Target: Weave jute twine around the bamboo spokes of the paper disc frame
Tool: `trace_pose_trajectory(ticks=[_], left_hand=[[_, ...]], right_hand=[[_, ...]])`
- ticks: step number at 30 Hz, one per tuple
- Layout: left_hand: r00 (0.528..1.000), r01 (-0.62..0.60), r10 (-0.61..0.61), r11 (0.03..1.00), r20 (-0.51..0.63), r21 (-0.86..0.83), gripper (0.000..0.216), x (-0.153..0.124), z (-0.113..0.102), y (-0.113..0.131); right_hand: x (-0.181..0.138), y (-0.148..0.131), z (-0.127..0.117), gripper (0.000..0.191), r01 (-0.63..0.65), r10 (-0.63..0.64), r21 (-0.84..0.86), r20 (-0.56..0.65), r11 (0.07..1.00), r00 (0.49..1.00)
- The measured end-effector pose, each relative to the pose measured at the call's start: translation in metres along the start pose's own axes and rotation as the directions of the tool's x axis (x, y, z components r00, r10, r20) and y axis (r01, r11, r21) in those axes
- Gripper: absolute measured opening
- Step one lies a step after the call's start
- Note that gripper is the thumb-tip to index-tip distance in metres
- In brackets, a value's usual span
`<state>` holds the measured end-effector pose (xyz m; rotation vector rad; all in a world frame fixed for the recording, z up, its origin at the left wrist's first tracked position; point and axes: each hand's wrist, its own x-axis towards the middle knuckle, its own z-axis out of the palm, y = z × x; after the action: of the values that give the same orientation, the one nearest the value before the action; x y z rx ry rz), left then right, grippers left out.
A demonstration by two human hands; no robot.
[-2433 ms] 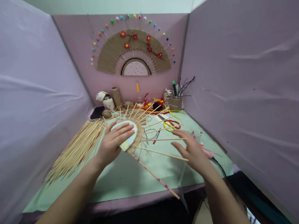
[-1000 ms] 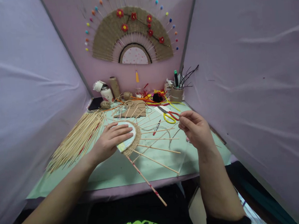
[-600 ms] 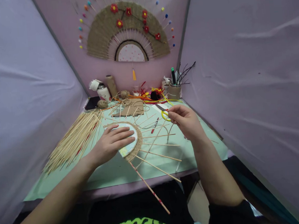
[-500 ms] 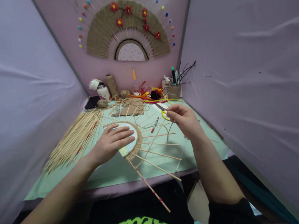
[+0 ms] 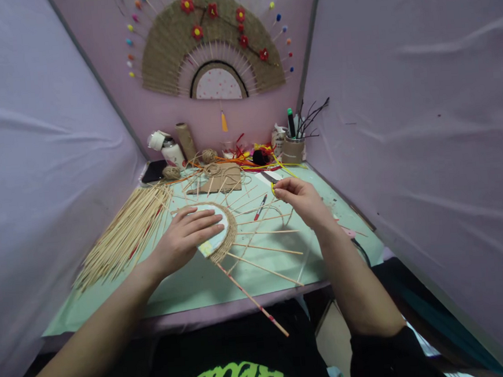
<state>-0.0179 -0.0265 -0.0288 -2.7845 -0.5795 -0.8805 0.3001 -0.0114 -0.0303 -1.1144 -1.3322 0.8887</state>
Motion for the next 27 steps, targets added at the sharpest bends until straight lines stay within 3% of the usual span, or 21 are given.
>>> trace_pose_trajectory(ticks=[3, 5, 7, 9, 10, 11, 13, 15, 17, 19, 23, 27], left_hand=[[0.997, 0.075, -0.075, 0.997, -0.013, 0.010, 0.046, 0.000, 0.000, -0.001], [0.992, 0.126, -0.126, 0.992, -0.012, 0.023, 0.050, -0.001, 0.001, -0.001], [0.987, 0.162, -0.162, 0.986, -0.013, 0.038, 0.053, -0.001, 0.001, -0.002], [0.984, 0.180, -0.179, 0.983, -0.022, 0.045, 0.056, -0.001, 0.000, -0.002], [0.983, 0.184, -0.183, 0.982, -0.031, 0.046, 0.056, -0.001, 0.000, -0.003], [0.982, 0.186, -0.184, 0.982, -0.044, 0.046, 0.057, 0.000, -0.001, -0.003], [0.982, 0.176, -0.173, 0.983, -0.072, 0.045, 0.057, 0.001, -0.002, -0.003], [0.983, 0.162, -0.157, 0.986, -0.093, 0.047, 0.056, 0.002, -0.004, -0.003], [0.984, 0.152, -0.146, 0.987, -0.100, 0.055, 0.054, 0.003, -0.005, -0.002], [0.985, 0.149, -0.142, 0.986, -0.103, 0.068, 0.051, 0.003, -0.005, 0.000], [0.986, 0.138, -0.128, 0.987, -0.110, 0.087, 0.048, 0.003, -0.006, 0.002], [0.985, 0.132, -0.122, 0.988, -0.119, 0.077, 0.047, 0.003, -0.005, 0.002]], right_hand=[[0.000, 0.001, 0.000, 0.022, 0.034, -0.042, -0.152, -0.047, 0.988, 0.998], [-0.003, 0.000, 0.000, 0.023, 0.097, -0.146, -0.238, -0.199, 0.966, 0.969], [-0.011, -0.002, -0.001, 0.024, 0.155, -0.268, -0.285, -0.418, 0.946, 0.868], [-0.027, -0.006, 0.001, 0.023, 0.193, -0.313, -0.262, -0.572, 0.946, 0.758], [-0.037, -0.008, 0.002, 0.022, 0.203, -0.301, -0.227, -0.600, 0.953, 0.742], [-0.048, -0.009, 0.005, 0.021, 0.201, -0.271, -0.183, -0.591, 0.962, 0.760], [-0.070, -0.011, 0.013, 0.019, 0.122, -0.143, -0.076, -0.451, 0.990, 0.881], [-0.085, -0.013, 0.025, 0.019, -0.059, 0.065, 0.045, -0.161, 0.997, 0.985], [-0.092, -0.015, 0.042, 0.023, -0.250, 0.233, 0.166, 0.117, 0.954, 0.965], [-0.092, -0.020, 0.059, 0.028, -0.381, 0.316, 0.304, 0.243, 0.873, 0.917], [-0.084, -0.029, 0.081, 0.032, -0.487, 0.390, 0.492, 0.293, 0.722, 0.873], [-0.081, -0.029, 0.086, 0.029, -0.499, 0.367, 0.528, 0.341, 0.687, 0.865]])
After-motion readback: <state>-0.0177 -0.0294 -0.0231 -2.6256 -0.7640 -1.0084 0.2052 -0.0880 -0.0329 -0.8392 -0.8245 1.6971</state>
